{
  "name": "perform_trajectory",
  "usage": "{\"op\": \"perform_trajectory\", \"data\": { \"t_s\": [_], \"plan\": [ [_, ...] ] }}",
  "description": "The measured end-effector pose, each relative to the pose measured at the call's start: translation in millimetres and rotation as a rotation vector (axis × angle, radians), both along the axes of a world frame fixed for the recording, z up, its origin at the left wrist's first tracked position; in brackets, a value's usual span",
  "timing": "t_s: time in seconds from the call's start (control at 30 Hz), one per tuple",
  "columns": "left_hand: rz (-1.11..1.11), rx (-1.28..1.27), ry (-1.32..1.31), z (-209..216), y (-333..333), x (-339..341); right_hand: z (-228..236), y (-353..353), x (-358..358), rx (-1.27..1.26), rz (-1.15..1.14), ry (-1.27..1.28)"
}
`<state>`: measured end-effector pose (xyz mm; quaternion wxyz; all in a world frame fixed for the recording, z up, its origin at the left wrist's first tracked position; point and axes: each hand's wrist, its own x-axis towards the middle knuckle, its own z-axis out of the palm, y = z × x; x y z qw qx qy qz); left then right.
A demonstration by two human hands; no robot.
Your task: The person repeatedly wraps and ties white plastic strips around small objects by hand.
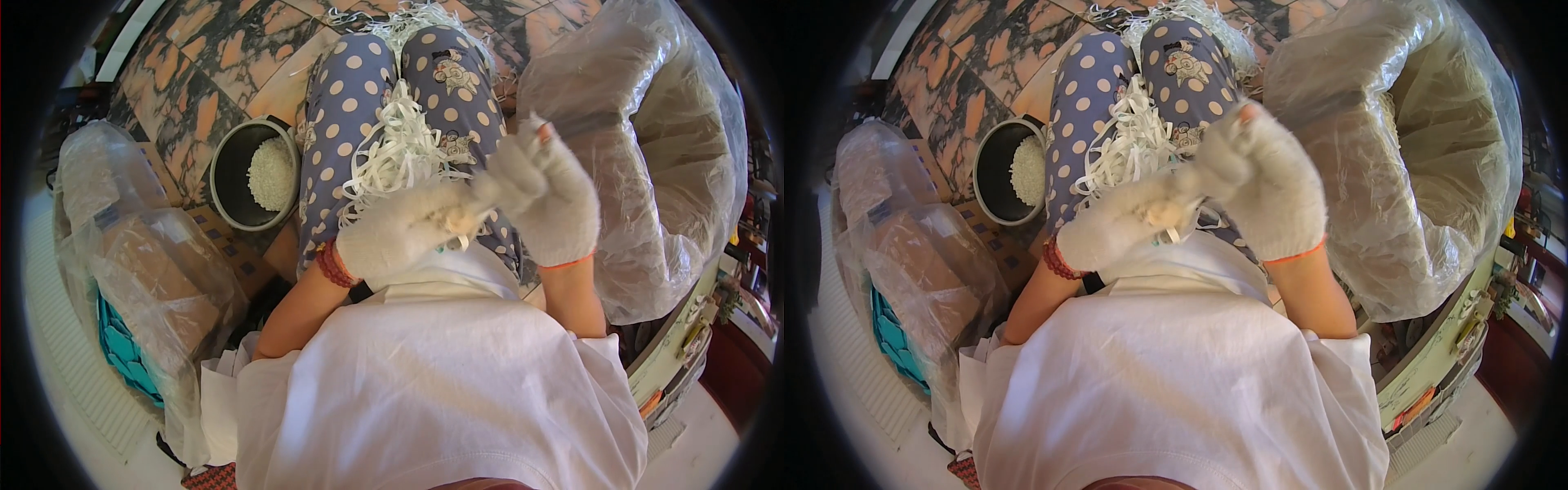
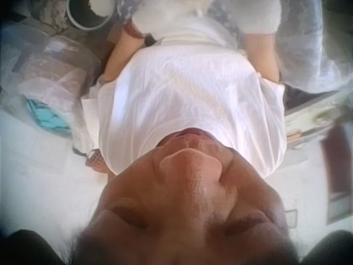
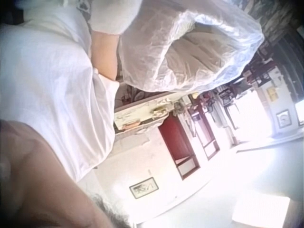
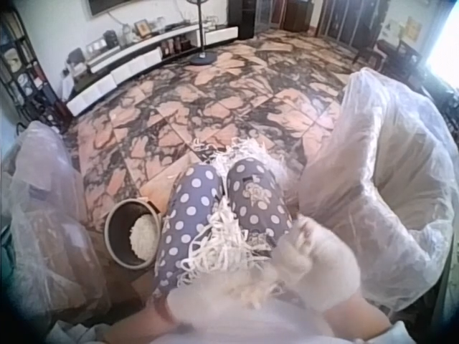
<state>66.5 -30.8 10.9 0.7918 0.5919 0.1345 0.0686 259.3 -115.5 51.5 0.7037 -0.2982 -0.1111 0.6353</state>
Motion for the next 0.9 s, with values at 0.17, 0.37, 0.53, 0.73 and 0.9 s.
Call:
{"op": "perform_trajectory", "data": {
  "t_s": [0.17, 0.37, 0.53, 0.73, 0.9],
  "plan": [
    [-0.109, 0.064, 0.004, -0.1, -4.7, -6.7, 4.0, 6.6, 50.0, 0.142, 0.008, 0.246],
    [-0.06, 0.002, 0.042, 2.5, -13.0, -16.0, -7.4, 9.4, 86.4, 0.124, -0.112, 0.211],
    [0.009, 0.062, 0.087, -2.7, -14.0, -16.2, 17.0, 27.8, 57.1, 0.086, -0.158, 0.083],
    [0.159, -0.27, 0.132, -1.0, -4.4, -11.5, 5.8, 23.6, -14.6, -0.086, 0.115, -0.456],
    [0.159, -0.284, 0.194, 5.4, 4.9, -8.6, -1.8, 20.8, -22.6, -0.154, 0.056, -0.472]
  ]
}}
